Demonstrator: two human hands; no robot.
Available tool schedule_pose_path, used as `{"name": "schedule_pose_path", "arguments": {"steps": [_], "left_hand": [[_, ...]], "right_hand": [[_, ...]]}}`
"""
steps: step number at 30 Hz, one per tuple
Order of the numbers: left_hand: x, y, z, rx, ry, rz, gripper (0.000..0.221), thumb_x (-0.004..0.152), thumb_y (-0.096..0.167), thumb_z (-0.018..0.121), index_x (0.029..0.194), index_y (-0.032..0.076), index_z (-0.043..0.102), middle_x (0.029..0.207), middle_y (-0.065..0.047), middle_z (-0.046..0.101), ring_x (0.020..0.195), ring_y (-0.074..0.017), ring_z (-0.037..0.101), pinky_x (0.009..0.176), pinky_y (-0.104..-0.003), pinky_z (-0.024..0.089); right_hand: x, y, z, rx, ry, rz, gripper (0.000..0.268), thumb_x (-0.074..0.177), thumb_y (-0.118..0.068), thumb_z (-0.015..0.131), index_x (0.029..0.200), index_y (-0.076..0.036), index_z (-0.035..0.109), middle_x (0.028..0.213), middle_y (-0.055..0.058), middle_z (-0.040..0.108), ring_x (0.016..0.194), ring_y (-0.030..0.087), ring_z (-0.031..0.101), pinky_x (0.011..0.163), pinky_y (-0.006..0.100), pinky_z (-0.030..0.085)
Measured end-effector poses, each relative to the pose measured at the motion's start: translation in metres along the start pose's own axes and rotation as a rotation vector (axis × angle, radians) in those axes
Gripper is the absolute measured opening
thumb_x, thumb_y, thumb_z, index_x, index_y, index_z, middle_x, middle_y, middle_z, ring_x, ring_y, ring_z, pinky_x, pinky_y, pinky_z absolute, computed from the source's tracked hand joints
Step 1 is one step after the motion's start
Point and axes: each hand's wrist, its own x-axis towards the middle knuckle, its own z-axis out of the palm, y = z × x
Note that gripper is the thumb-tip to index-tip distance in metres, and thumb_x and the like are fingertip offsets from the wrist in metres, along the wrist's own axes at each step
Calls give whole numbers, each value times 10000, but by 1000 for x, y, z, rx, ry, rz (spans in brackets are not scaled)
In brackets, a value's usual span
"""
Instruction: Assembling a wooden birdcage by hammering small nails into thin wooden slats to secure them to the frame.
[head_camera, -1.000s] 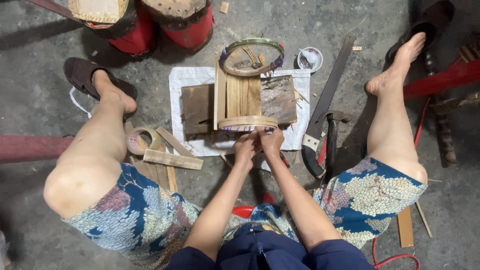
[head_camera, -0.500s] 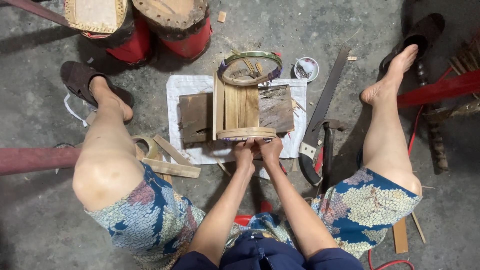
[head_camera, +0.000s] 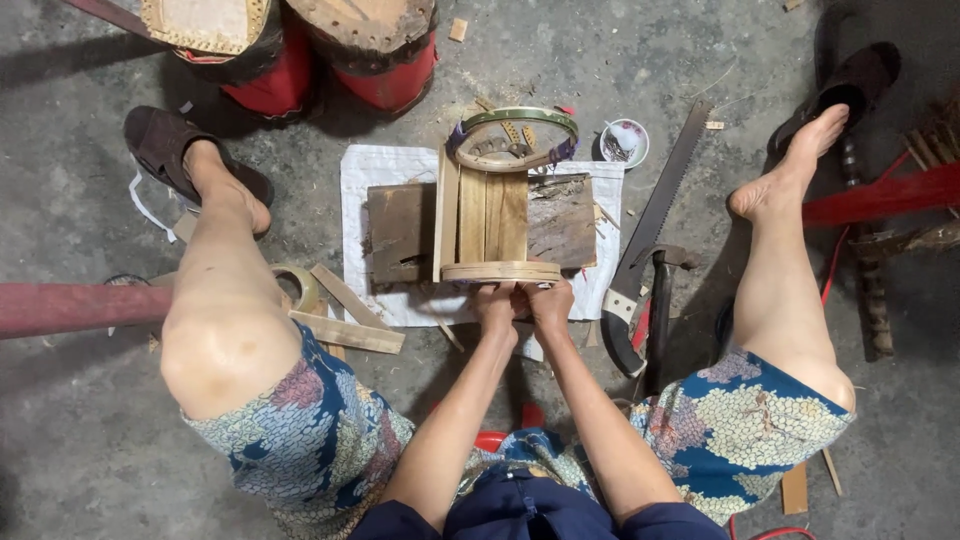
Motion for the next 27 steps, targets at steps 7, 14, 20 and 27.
{"name": "schedule_pose_path", "arguments": {"steps": [7, 14, 20, 27], "left_hand": [[-7, 2, 2, 1, 28, -3, 273, 854, 191, 794, 989, -17, 681, 798, -153, 688, 731, -299, 732, 650, -472, 605], [-13, 12, 3, 24, 44, 6, 274, 838, 186, 792, 982, -23, 689, 776, -147, 683, 712, -292, 730, 633, -471, 602], [16, -7, 3, 34, 30, -9, 212, 845, 156, 766, 949, -13, 691, 727, -139, 690, 665, -294, 734, 622, -460, 607], [11, -7, 5, 88, 109, -6, 198, 754, 127, 754, 922, 42, 695, 710, -97, 710, 575, -230, 731, 557, -410, 604]], "right_hand": [[11, 13, 3, -39, 17, 6, 337, 675, -160, 855, 1008, -142, 809, 943, 161, 779, 968, 370, 736, 825, 427, 568], [63, 98, 15, -95, 41, -5, 314, 670, -246, 918, 947, -155, 802, 854, 113, 771, 870, 365, 743, 740, 440, 576], [55, 70, 2, -157, -43, -12, 326, 660, -242, 911, 961, -183, 803, 876, 118, 768, 896, 363, 734, 774, 435, 570], [41, 7, -25, -300, -242, -56, 457, 634, -240, 907, 1079, -261, 803, 992, 110, 775, 1024, 344, 716, 878, 450, 568]]}}
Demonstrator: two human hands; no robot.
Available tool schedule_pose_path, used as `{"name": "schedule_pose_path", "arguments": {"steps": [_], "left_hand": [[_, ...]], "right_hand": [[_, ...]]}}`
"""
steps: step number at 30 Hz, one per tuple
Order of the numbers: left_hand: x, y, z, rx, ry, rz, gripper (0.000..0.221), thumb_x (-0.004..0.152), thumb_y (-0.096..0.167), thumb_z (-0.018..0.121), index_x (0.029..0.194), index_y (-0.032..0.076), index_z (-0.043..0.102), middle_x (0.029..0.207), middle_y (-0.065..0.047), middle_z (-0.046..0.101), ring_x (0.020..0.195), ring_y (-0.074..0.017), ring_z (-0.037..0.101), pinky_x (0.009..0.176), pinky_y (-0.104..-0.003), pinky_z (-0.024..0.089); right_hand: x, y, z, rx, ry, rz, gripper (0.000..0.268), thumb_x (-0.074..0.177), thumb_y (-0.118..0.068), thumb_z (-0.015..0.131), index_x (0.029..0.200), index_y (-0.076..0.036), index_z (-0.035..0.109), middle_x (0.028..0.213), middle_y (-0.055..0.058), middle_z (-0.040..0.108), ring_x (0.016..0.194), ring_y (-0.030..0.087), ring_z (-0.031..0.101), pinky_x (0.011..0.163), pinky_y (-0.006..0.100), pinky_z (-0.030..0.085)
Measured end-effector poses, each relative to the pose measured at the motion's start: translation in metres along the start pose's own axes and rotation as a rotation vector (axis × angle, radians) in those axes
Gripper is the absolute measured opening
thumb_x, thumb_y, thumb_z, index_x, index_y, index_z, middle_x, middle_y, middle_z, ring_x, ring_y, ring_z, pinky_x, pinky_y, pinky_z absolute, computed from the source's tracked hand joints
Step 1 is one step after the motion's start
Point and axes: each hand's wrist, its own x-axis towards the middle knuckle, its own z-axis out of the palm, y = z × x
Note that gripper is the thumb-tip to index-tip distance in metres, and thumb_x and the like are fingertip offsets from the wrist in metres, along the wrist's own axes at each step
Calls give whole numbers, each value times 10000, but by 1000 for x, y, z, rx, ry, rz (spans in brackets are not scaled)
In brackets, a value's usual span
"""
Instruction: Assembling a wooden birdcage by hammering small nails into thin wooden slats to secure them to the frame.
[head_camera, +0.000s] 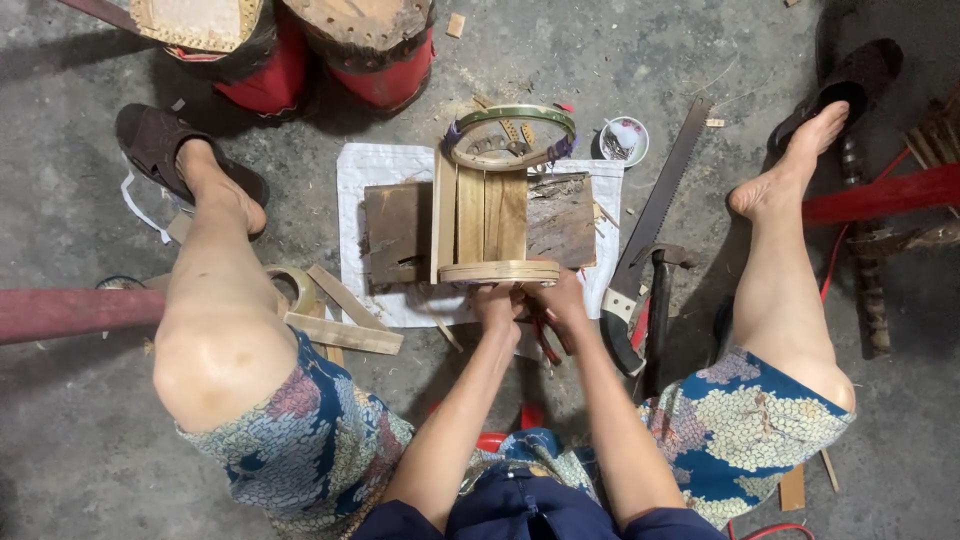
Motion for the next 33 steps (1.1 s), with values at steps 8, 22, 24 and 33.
{"name": "schedule_pose_path", "arguments": {"steps": [8, 22, 24, 33], "left_hand": [[-7, -2, -2, -194, -45, -35, 284, 845, 62, 648, 1111, -3, 572, 913, -148, 612, 702, -310, 747, 692, -474, 652], [-10, -3, 0, -257, -93, -6, 371, 885, -54, 531, 1255, -40, 564, 1002, -168, 603, 735, -328, 735, 737, -488, 664], [-9, -9, 2, -289, -67, 7, 407, 877, -73, 496, 1277, -43, 561, 987, -172, 613, 673, -331, 724, 718, -481, 677], [-11, -11, 6, -292, -41, 7, 356, 832, -70, 468, 1173, -106, 567, 889, -195, 601, 647, -323, 720, 673, -457, 685]], "right_hand": [[2, -135, -110, 79, 92, -396, 554, 838, 16, 730, 1369, -74, 602, 1274, 289, 617, 1026, 420, 629, 867, 503, 574], [95, -126, -58, 197, 195, -581, 268, 878, -62, 733, 1091, -225, 729, 984, 10, 753, 864, 174, 751, 755, 292, 607], [97, -123, -59, 207, 201, -547, 261, 878, -67, 740, 1077, -237, 733, 956, 8, 749, 805, 150, 731, 704, 281, 606], [110, -106, -53, 233, 244, -510, 266, 860, -46, 754, 1044, -237, 742, 927, 0, 760, 771, 129, 736, 672, 257, 616]]}}
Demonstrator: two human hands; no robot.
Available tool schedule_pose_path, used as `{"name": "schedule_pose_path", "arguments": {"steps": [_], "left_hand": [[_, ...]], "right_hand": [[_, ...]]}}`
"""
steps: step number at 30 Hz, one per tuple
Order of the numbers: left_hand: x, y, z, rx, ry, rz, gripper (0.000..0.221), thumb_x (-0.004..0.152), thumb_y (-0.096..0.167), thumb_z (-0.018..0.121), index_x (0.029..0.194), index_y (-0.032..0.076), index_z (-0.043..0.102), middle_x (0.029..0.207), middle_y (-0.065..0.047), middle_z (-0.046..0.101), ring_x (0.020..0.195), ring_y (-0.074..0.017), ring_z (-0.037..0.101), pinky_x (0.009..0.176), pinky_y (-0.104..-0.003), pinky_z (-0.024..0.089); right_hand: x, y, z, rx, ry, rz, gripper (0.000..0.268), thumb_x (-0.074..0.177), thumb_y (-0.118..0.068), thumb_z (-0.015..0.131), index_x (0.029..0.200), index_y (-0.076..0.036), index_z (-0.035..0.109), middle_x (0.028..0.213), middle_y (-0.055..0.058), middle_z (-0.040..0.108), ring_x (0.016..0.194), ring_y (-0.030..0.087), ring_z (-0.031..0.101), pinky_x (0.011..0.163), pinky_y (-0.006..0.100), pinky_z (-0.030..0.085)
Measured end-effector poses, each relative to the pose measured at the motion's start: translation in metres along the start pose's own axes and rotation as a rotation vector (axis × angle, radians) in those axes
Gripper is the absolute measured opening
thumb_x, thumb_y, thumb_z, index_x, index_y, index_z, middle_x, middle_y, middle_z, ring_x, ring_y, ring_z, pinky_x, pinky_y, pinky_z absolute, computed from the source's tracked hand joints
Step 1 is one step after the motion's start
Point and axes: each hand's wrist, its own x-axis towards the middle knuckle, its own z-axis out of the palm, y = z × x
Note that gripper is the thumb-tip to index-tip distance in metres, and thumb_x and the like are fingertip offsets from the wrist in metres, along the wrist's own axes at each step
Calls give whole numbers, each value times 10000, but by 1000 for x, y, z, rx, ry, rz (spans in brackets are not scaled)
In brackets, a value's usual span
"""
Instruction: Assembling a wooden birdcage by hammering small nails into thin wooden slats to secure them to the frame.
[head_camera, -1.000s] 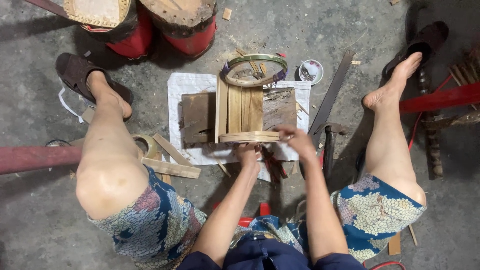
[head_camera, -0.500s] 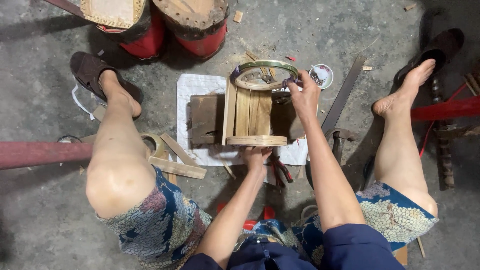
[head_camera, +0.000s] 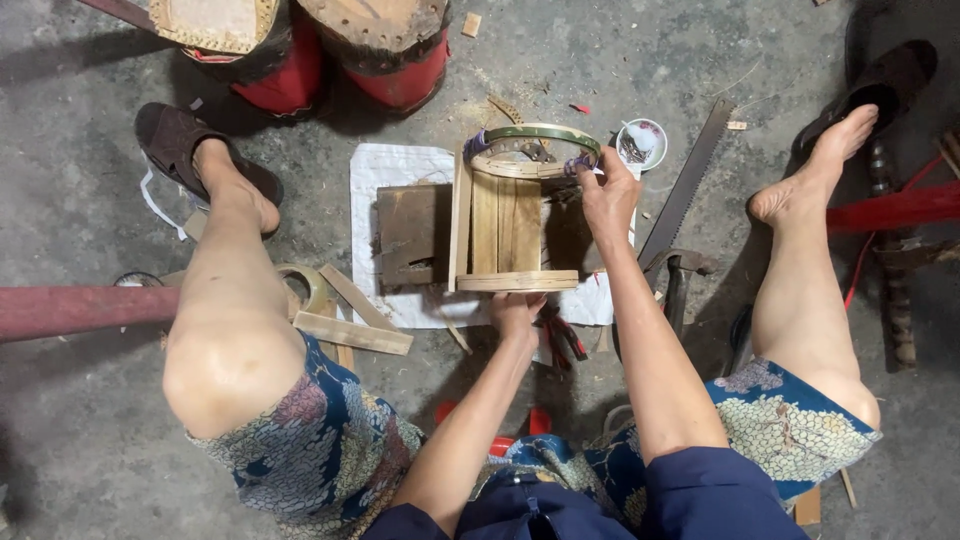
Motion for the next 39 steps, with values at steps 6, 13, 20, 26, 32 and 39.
{"name": "schedule_pose_path", "arguments": {"steps": [6, 13, 20, 26, 32, 39], "left_hand": [[-28, 29, 8, 46, -19, 9, 369, 830, -78, 457, 1179, -138, 560, 912, -224, 614, 670, -353, 735, 698, -478, 684], [-1, 2, -4, 4, -13, -1, 405, 836, -69, 449, 1224, -113, 555, 934, -202, 588, 668, -348, 723, 710, -493, 680], [-5, 11, -3, -7, -10, -18, 452, 830, -70, 452, 1272, -145, 507, 1093, -291, 545, 759, -430, 727, 729, -558, 669], [0, 6, -2, 48, -6, -25, 468, 848, -58, 470, 1308, -134, 511, 1134, -294, 550, 793, -452, 724, 748, -575, 657], [-19, 27, 4, 45, -28, -19, 433, 881, -53, 493, 1310, -85, 537, 1097, -240, 558, 787, -426, 732, 764, -580, 649], [-18, 23, 2, 81, -63, -15, 413, 898, -28, 525, 1308, -35, 567, 1027, -189, 598, 775, -370, 738, 791, -540, 640]], "right_hand": [[-3, -13, -3, -5, -2, -11, 287, 850, -32, 752, 1059, -228, 755, 908, 15, 751, 775, 125, 707, 685, 268, 606], [-6, -9, 0, 20, 12, -13, 293, 841, -30, 750, 1059, -226, 764, 906, 17, 755, 767, 112, 694, 688, 265, 606], [-4, -12, -1, -12, 8, -18, 289, 836, -43, 747, 1052, -236, 756, 906, 5, 754, 759, 119, 709, 692, 272, 607], [-9, -23, 0, -35, 18, -12, 279, 838, -79, 743, 1044, -268, 742, 907, -24, 755, 753, 112, 724, 698, 255, 600], [-13, -46, 0, -61, 25, -15, 339, 830, -88, 734, 1102, -291, 732, 941, -13, 767, 774, 128, 739, 716, 269, 601], [-10, -41, 3, -99, 20, -3, 310, 815, -127, 757, 1086, -277, 748, 954, 8, 776, 791, 174, 760, 735, 299, 605]]}}
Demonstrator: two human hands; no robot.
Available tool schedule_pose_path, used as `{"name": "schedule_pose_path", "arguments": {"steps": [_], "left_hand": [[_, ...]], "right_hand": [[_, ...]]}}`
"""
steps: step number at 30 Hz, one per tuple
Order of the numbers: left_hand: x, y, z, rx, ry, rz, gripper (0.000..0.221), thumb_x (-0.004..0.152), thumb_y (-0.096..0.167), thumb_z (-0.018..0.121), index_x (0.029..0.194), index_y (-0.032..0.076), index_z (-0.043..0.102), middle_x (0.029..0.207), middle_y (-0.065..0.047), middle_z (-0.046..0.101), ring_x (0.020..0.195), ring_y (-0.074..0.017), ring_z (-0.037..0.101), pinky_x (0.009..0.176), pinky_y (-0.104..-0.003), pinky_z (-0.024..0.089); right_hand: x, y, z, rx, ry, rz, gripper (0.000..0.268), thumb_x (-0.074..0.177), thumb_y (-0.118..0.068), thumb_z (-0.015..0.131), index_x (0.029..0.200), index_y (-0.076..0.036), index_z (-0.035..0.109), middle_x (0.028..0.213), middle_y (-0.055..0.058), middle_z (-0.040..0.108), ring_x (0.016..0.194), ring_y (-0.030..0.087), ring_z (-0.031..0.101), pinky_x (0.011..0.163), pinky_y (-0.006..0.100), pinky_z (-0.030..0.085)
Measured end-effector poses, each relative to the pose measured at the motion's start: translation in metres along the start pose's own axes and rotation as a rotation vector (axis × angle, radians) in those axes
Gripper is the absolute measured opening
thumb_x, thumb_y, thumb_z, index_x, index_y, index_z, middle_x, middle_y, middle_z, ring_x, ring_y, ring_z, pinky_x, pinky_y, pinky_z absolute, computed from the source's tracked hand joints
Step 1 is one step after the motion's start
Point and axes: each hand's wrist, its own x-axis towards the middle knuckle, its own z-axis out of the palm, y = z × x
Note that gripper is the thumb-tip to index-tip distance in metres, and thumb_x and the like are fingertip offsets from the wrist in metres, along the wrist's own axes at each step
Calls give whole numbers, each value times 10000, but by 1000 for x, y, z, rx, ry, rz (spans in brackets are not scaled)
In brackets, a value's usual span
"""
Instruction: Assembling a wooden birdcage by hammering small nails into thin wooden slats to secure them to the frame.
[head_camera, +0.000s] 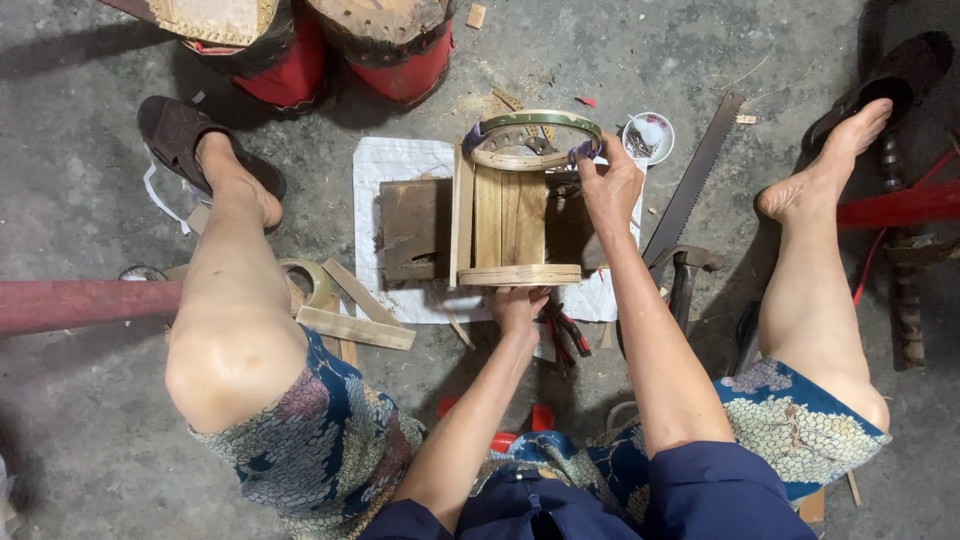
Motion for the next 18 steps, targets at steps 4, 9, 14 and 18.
{"name": "schedule_pose_path", "arguments": {"steps": [4, 9, 14, 18], "left_hand": [[9, -7, -3, 5, 3, 2, 409, 899, -30, 519, 1305, -33, 569, 1024, -186, 604, 760, -355, 735, 784, -533, 642], [-1, 2, 1, -1, -2, 2, 410, 920, -14, 501, 1326, -39, 553, 1040, -200, 594, 793, -372, 734, 792, -550, 637], [5, -5, -3, -1, 4, 7, 385, 907, -20, 532, 1290, -50, 569, 977, -185, 594, 763, -363, 740, 766, -541, 643], [9, -10, -4, -16, 17, -2, 391, 896, -27, 539, 1283, -60, 575, 989, -195, 584, 767, -378, 733, 760, -555, 640]], "right_hand": [[3, 3, -1, -17, -9, 14, 283, 819, -150, 759, 1063, -292, 744, 955, -8, 776, 801, 177, 766, 742, 304, 607], [10, 13, -1, -5, -43, 30, 312, 807, -147, 787, 1073, -305, 745, 944, -17, 776, 794, 166, 762, 737, 299, 609], [7, 11, -5, 28, -96, 46, 407, 806, -105, 780, 1176, -262, 715, 1018, 58, 769, 851, 208, 761, 753, 327, 613], [-3, -1, -13, 111, -117, 73, 491, 826, -27, 778, 1276, -195, 671, 1104, 157, 746, 910, 260, 750, 784, 366, 624]]}}
